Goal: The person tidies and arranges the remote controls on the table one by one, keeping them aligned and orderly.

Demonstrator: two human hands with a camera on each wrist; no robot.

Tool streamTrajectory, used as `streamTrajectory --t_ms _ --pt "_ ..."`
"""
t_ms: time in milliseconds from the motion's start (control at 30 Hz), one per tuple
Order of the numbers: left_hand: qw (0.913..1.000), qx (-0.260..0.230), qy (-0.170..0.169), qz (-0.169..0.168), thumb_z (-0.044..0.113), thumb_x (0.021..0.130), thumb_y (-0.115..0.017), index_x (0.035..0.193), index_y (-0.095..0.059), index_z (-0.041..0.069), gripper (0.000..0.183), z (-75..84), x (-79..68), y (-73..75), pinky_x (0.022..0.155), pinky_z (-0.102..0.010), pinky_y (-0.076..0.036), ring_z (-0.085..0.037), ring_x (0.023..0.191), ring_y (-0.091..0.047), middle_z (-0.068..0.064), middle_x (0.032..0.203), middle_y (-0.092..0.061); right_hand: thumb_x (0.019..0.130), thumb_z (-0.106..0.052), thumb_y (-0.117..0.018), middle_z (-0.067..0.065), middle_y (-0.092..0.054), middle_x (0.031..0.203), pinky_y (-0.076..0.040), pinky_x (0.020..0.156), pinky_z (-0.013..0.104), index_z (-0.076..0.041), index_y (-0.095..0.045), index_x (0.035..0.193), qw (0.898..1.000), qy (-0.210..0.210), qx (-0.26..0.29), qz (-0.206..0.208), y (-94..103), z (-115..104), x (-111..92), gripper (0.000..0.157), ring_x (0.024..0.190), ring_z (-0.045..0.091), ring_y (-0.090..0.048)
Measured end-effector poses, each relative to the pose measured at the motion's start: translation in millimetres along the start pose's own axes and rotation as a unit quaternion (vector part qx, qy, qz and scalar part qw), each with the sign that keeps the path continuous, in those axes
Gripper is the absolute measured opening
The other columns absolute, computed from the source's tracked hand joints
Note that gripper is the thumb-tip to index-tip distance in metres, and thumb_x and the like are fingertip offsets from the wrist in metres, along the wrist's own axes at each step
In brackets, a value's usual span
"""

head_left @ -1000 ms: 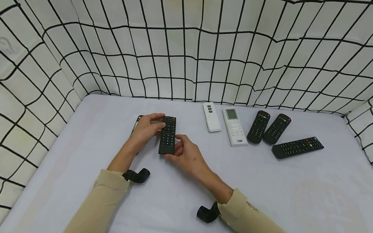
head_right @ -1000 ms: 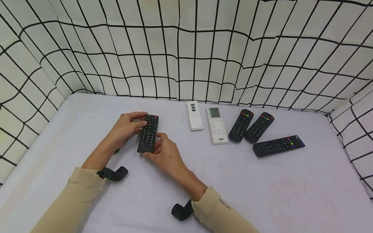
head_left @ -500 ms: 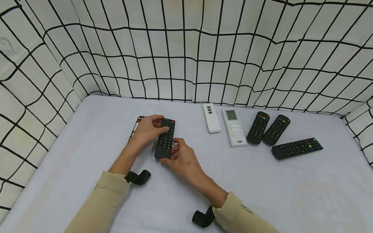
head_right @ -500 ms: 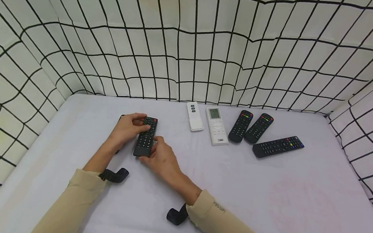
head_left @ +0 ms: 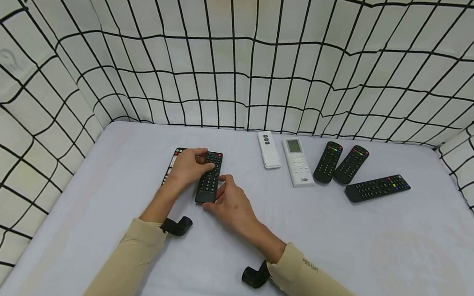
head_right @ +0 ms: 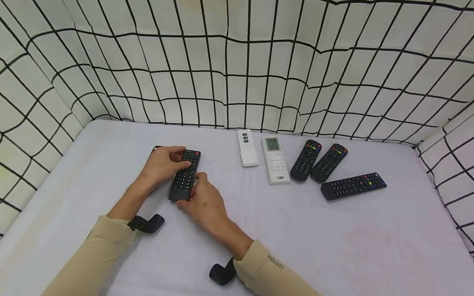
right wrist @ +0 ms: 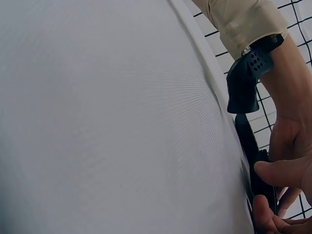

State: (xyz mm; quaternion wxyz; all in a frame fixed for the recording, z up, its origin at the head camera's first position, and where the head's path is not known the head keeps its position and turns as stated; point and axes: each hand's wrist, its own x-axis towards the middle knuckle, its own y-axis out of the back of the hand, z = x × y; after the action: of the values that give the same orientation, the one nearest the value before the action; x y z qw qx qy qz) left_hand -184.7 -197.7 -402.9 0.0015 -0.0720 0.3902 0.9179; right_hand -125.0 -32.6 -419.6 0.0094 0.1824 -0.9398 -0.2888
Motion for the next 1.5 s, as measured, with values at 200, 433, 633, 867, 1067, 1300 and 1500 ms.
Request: streamTrajectory --t_ms 200,433,633,867,1067,1300,1500 --pt "1.0000 0.007 0.002 -0.001 0.019 0.100 -0.068 0.152 -0.050 -0.001 0.058 -1.8 -1.1 -2.8 0.106 -0.051 -0.053 -0.039 0.131 -0.062 -0.026 0.144 -0.062 0.084 -0.017 -0.088 0.005 -0.070 0.098 -0.046 0.065 0.021 -0.002 -0.044 0.146 1.000 0.004 -0.007 -0.003 -2.6 0.6 -0.4 0.077 0.073 0.007 -0.058" --pt "0.9999 0.010 0.003 -0.001 0.018 0.101 -0.067 0.152 -0.049 -0.001 0.058 -1.4 -2.7 -3.1 0.107 -0.052 -0.052 -0.040 0.132 -0.060 -0.027 0.144 -0.061 0.085 -0.017 -0.087 0.005 -0.071 0.098 -0.046 0.065 0.021 -0.001 -0.045 0.144 1.000 0.019 -0.015 -0.001 -3.0 2.0 -0.6 0.075 0.073 0.006 -0.058" --pt "0.9999 0.015 0.002 -0.009 0.017 0.102 -0.066 0.153 -0.047 -0.002 0.058 1.2 -1.6 -2.7 0.108 -0.053 -0.051 -0.041 0.133 -0.059 -0.029 0.144 -0.060 0.085 -0.019 -0.087 0.004 -0.071 0.098 -0.047 0.067 0.021 -0.003 -0.045 0.143 0.999 0.027 -0.020 0.000 -1.4 3.8 -0.2 0.074 0.073 0.005 -0.058" --pt "0.9997 0.021 0.005 -0.014 0.018 0.103 -0.064 0.155 -0.045 -0.002 0.059 4.4 -1.4 -1.1 0.110 -0.054 -0.049 -0.042 0.133 -0.058 -0.030 0.143 -0.058 0.085 -0.020 -0.088 0.004 -0.070 0.098 -0.047 0.067 0.022 -0.003 -0.045 0.143 0.999 0.030 -0.012 -0.013 2.8 4.2 1.3 0.074 0.072 0.005 -0.059" --pt "0.9997 0.019 0.004 -0.017 0.017 0.103 -0.063 0.155 -0.043 -0.002 0.059 6.9 -2.0 -0.8 0.111 -0.053 -0.048 -0.043 0.134 -0.057 -0.031 0.143 -0.057 0.086 -0.020 -0.085 0.004 -0.071 0.102 -0.049 0.072 0.022 -0.004 -0.044 0.143 0.999 0.026 0.006 -0.035 8.3 6.0 3.0 0.072 0.076 0.006 -0.061" --pt "0.9997 0.015 0.010 -0.018 0.016 0.104 -0.062 0.156 -0.043 -0.002 0.058 8.0 -2.2 -2.2 0.111 -0.053 -0.049 -0.042 0.135 -0.057 -0.031 0.144 -0.058 0.088 -0.019 -0.083 0.005 -0.072 0.103 -0.051 0.076 0.024 -0.004 -0.045 0.145 0.998 0.033 0.012 -0.051 10.7 9.6 3.5 0.070 0.081 0.008 -0.063" --pt "0.9998 0.011 0.003 -0.016 0.016 0.103 -0.063 0.155 -0.044 -0.002 0.058 5.8 -1.6 -5.1 0.112 -0.053 -0.049 -0.042 0.136 -0.058 -0.031 0.143 -0.060 0.089 -0.017 -0.082 0.006 -0.072 0.105 -0.050 0.077 0.023 -0.003 -0.045 0.145 0.998 0.036 0.017 -0.055 11.3 10.9 2.6 0.069 0.082 0.008 -0.063"
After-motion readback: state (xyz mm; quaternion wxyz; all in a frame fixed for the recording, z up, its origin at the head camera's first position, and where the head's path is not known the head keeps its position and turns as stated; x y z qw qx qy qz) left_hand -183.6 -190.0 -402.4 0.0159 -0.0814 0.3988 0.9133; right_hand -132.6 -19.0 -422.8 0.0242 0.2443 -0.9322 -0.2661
